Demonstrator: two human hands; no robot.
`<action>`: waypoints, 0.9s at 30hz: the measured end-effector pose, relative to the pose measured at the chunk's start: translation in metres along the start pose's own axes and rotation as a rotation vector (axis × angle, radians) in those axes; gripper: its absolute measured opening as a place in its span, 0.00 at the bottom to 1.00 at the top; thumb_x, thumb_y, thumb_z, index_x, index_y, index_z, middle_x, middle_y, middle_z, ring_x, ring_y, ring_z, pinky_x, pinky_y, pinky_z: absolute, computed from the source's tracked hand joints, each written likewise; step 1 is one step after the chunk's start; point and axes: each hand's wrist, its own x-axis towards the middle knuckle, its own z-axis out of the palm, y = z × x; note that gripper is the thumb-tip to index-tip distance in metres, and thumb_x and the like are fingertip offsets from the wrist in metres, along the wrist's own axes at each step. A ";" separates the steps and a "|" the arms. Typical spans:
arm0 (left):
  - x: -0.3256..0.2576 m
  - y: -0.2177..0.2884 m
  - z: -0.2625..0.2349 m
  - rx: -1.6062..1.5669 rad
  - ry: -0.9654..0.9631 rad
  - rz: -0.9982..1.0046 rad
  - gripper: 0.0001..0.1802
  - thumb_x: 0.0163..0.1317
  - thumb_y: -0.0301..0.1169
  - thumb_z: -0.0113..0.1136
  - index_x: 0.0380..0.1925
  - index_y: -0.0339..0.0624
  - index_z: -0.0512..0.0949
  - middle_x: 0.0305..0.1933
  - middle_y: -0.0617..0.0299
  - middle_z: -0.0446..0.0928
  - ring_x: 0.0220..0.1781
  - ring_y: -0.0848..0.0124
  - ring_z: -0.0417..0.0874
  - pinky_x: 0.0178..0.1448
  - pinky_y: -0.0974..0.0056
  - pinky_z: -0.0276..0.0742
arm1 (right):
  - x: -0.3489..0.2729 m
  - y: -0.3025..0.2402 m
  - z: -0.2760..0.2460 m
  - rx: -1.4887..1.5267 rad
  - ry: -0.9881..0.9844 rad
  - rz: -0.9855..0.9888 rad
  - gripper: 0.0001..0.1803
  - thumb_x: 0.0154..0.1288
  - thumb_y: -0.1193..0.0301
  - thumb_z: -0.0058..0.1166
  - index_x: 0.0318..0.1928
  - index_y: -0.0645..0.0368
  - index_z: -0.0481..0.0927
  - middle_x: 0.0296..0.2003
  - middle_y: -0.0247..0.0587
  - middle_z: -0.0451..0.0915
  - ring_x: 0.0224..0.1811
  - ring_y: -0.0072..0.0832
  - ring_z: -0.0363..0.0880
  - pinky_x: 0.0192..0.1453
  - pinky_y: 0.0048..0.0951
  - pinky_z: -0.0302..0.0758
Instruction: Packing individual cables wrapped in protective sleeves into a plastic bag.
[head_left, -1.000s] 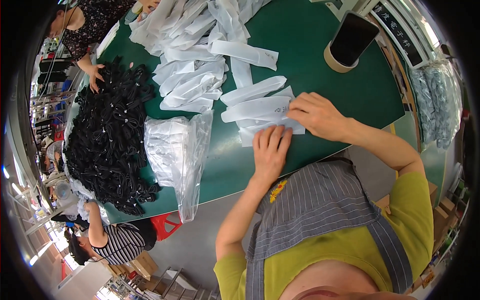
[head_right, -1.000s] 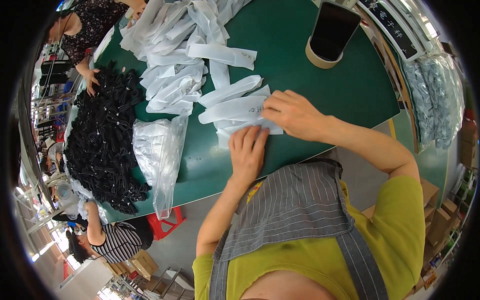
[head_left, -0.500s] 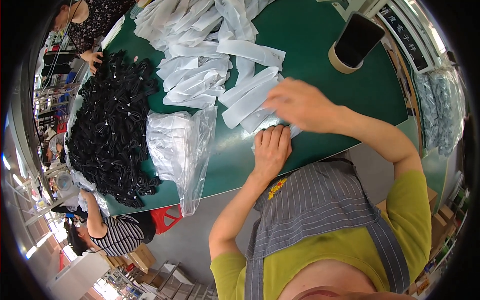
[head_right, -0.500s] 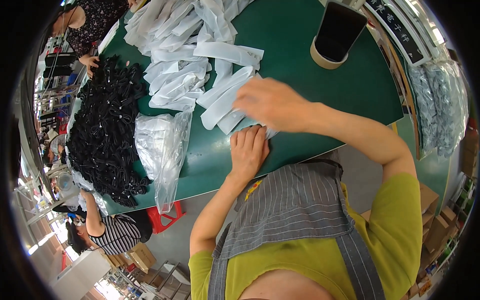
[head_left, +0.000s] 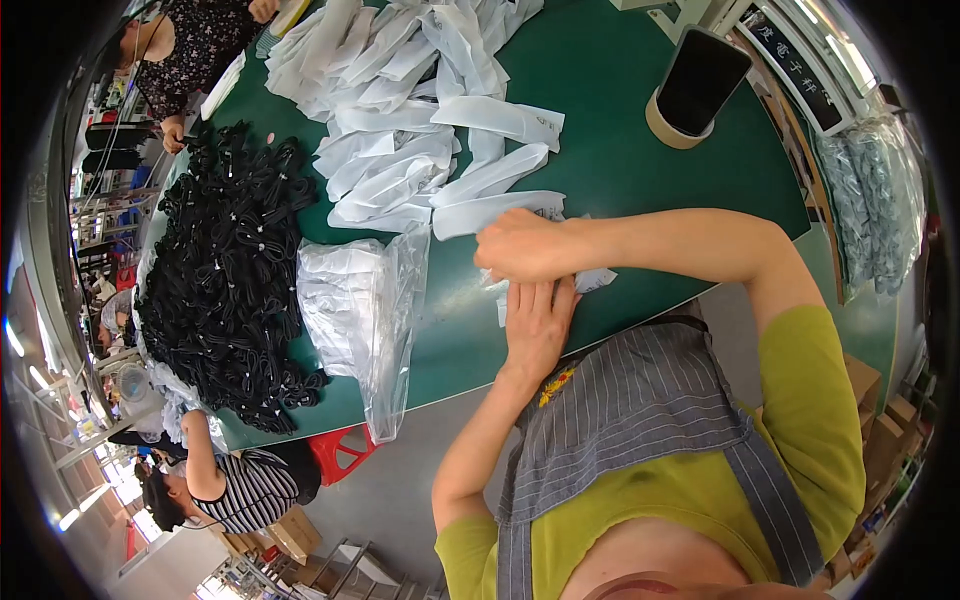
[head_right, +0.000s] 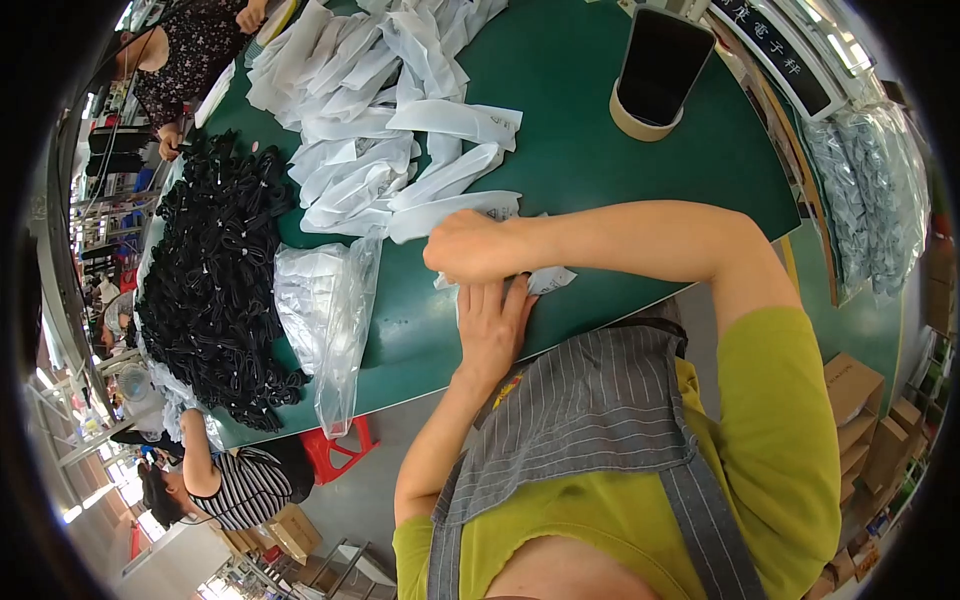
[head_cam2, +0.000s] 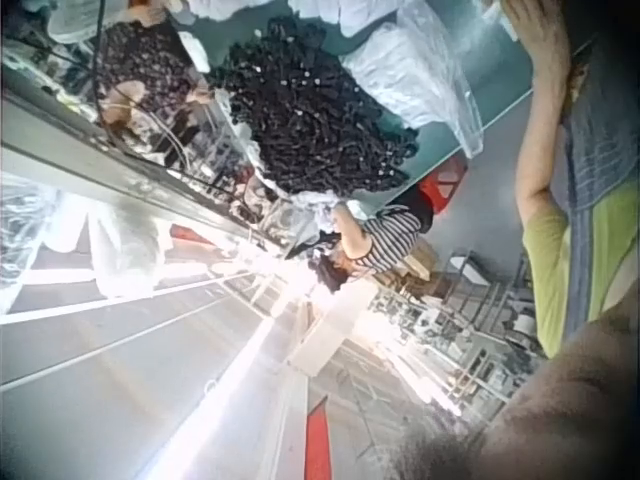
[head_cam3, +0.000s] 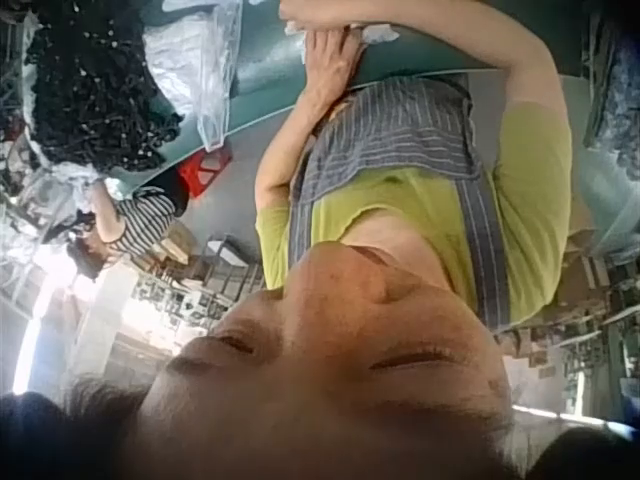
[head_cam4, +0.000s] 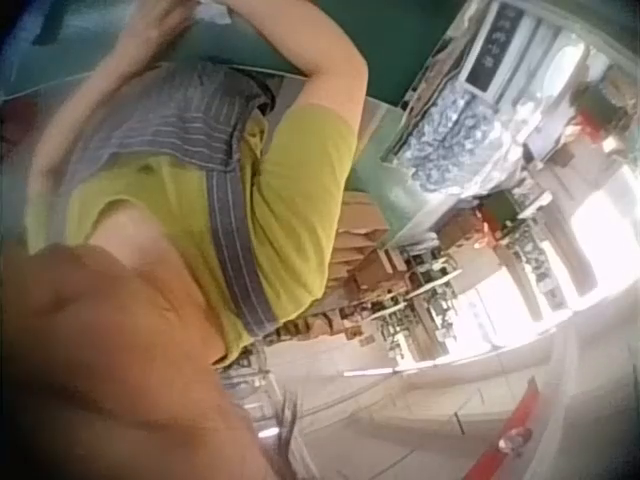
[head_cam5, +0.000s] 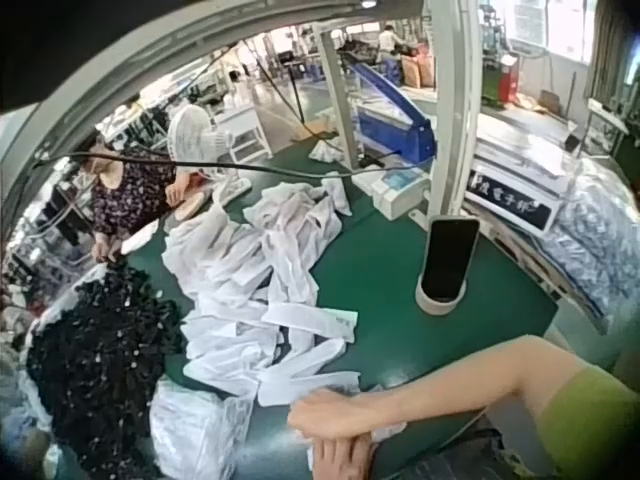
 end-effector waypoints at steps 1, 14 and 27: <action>0.002 -0.002 0.000 0.018 -0.008 0.013 0.18 0.55 0.30 0.64 0.47 0.38 0.77 0.56 0.49 0.72 0.62 0.51 0.70 0.65 0.46 0.65 | 0.001 0.001 -0.003 0.124 -0.067 0.045 0.10 0.58 0.67 0.59 0.26 0.62 0.78 0.24 0.50 0.78 0.30 0.50 0.78 0.31 0.47 0.72; 0.001 -0.005 0.001 -0.145 0.018 -0.015 0.23 0.53 0.32 0.67 0.50 0.39 0.77 0.56 0.47 0.71 0.59 0.48 0.70 0.64 0.43 0.63 | 0.020 0.010 0.017 -0.203 0.533 -0.175 0.07 0.56 0.70 0.61 0.34 0.60 0.81 0.33 0.45 0.76 0.40 0.38 0.78 0.37 0.40 0.78; 0.009 -0.020 -0.013 -0.074 -0.082 0.045 0.28 0.51 0.38 0.70 0.50 0.36 0.75 0.61 0.43 0.67 0.60 0.45 0.69 0.65 0.44 0.63 | -0.002 0.012 -0.011 0.333 0.190 0.123 0.12 0.59 0.64 0.60 0.31 0.61 0.78 0.30 0.43 0.80 0.33 0.38 0.80 0.37 0.39 0.75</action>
